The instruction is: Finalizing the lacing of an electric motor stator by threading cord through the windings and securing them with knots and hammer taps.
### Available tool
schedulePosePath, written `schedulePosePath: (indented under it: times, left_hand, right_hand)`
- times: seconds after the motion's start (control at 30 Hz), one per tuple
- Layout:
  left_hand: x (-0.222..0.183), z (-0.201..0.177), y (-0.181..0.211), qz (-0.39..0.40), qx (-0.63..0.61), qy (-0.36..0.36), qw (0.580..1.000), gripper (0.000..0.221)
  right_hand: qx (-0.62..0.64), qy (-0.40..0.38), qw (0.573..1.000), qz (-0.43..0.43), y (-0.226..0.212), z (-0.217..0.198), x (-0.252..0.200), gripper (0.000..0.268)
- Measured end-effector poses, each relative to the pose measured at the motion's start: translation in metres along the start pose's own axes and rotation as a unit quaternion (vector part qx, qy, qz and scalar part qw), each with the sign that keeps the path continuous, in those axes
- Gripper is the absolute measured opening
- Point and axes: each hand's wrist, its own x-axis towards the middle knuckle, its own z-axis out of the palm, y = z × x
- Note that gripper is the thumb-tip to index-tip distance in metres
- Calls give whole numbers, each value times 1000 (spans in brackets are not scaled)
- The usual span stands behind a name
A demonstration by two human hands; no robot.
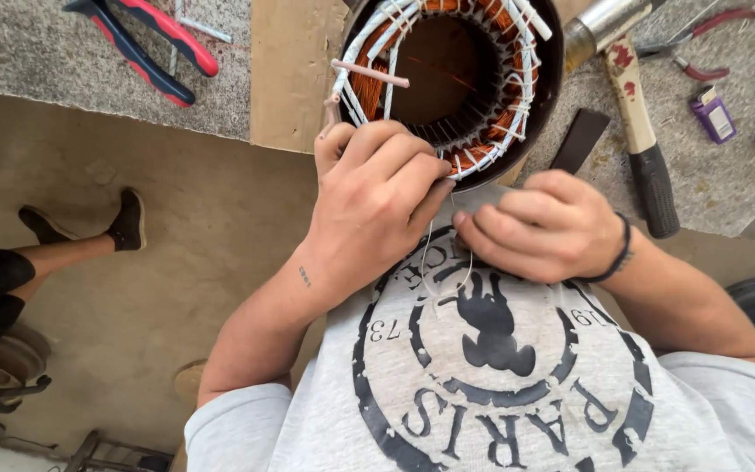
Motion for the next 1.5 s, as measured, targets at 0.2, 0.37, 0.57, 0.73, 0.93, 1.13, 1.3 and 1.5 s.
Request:
schedulePosePath:
  times: [0.2, 0.37, 0.57, 0.73, 0.93, 1.13, 1.3, 1.5]
  left_hand:
    - [-3, 3, -2, 3, 7, -22, 1000, 22]
    - [-2, 2, -3, -2, 15, -28, 999, 19]
    - [-3, -1, -1, -44, -12, -36, 998, 29]
    - [-3, -1, 0, -48, -9, -24, 998, 22]
    - [-3, 2, -2, -42, -8, -20, 999, 18]
    - [-1, 0, -4, -31, -9, -44, 998, 22]
    - [-1, -1, -6, -25, -21, -55, 998, 22]
    - [0, -2, -6, -19, -29, -54, 998, 22]
  right_hand:
    - [142, -51, 976, 157, 17, -34, 13, 21]
    - [-68, -251, 947, 191, 27, -24, 41, 16]
    - [-47, -348, 917, 189, 35, -20, 59, 13]
    - [-91, -371, 910, 159, 32, -21, 62, 34]
    - [29, -286, 942, 174, 27, -46, 46, 15]
    - [-56, -294, 939, 167, 32, -38, 55, 18]
    - [-2, -305, 934, 188, 38, -22, 55, 9]
    - [-85, -303, 945, 89, 29, -24, 60, 31]
